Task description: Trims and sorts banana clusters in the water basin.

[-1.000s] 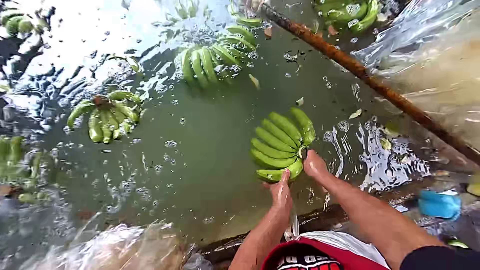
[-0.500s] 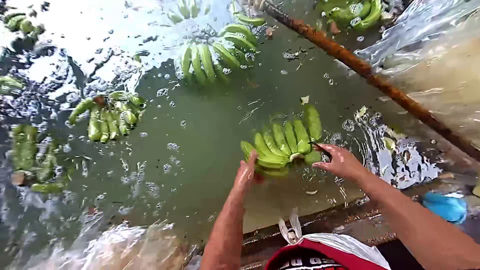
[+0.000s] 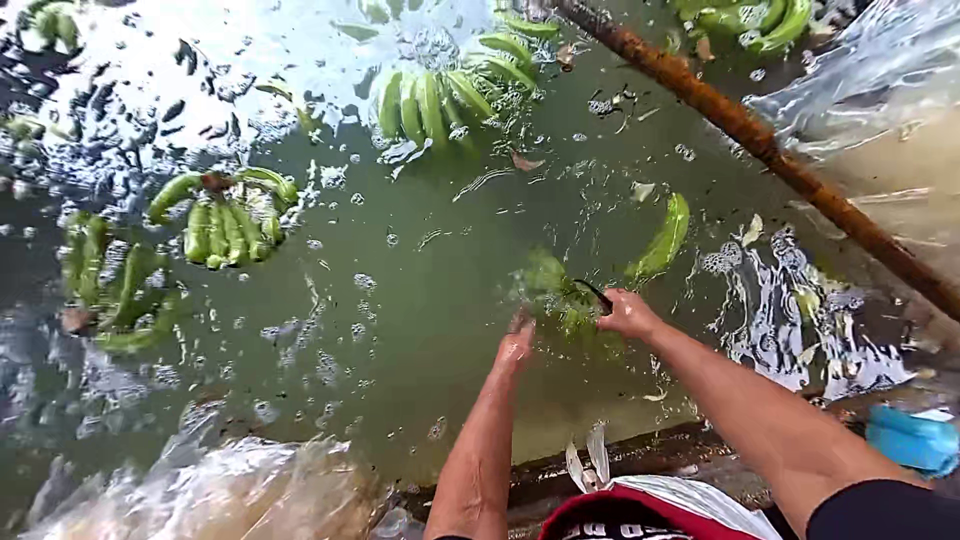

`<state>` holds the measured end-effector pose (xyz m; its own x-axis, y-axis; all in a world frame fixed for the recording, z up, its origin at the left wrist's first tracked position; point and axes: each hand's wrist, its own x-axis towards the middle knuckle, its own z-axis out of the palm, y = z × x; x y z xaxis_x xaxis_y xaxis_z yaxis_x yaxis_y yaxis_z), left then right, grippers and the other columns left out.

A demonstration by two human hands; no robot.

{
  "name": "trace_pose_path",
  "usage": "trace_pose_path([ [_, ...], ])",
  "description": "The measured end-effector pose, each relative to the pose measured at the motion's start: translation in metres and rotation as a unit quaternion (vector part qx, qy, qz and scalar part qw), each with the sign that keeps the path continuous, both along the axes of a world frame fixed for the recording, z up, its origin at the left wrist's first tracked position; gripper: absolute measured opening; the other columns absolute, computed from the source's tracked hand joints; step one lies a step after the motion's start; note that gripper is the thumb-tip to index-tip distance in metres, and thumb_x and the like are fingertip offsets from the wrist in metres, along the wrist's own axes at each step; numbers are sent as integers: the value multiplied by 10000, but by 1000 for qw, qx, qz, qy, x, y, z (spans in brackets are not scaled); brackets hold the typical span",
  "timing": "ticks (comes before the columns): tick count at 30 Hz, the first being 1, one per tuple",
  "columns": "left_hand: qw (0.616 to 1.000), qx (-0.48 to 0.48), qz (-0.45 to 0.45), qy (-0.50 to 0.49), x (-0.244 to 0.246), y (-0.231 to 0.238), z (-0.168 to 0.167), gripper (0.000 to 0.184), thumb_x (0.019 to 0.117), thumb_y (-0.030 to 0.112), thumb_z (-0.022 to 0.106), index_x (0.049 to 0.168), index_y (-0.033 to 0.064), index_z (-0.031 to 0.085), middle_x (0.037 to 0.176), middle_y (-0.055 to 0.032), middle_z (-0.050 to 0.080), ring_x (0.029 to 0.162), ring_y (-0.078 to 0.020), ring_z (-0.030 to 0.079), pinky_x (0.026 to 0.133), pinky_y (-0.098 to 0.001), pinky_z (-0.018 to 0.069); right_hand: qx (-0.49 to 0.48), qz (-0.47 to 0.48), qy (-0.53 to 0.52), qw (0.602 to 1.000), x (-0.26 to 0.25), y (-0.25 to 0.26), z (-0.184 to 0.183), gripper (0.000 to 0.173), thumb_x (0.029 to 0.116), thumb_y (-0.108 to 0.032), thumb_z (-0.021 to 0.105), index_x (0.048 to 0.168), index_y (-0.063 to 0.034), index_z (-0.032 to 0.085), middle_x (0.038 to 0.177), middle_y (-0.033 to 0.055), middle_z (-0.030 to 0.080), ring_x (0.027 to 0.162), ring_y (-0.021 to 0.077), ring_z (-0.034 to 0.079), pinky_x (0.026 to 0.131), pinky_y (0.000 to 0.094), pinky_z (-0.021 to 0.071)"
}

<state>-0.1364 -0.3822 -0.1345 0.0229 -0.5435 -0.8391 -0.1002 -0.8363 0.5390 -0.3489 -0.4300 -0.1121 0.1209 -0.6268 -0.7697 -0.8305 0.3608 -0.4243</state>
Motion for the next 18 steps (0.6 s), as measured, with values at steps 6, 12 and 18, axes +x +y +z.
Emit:
trace_pose_path([
  [6,988,33,149,37,13,15,0,544,1132,359,330,1538,-4,345,1479,-262,477,1214,-349,593,965,-481,520,-28,108,-27,993,17,23,11,392,974,-142,646,1267,115,610,1336,320,578,1252,466,563,1054,615,416],
  [12,982,15,182,54,35,38,19,593,1130,415,271,1607,72,193,1585,-266,333,1255,-413,576,952,-512,550,-75,231,-31,970,10,73,32,407,1021,-80,577,1373,119,534,1335,336,574,1176,517,608,981,644,470],
  [18,973,89,199,75,25,87,27,613,1108,489,279,1576,93,269,1381,-281,546,1055,-380,650,831,-508,560,-40,213,-24,976,-9,113,50,478,995,56,509,1470,14,509,1412,332,523,1257,538,543,1024,665,429],
])
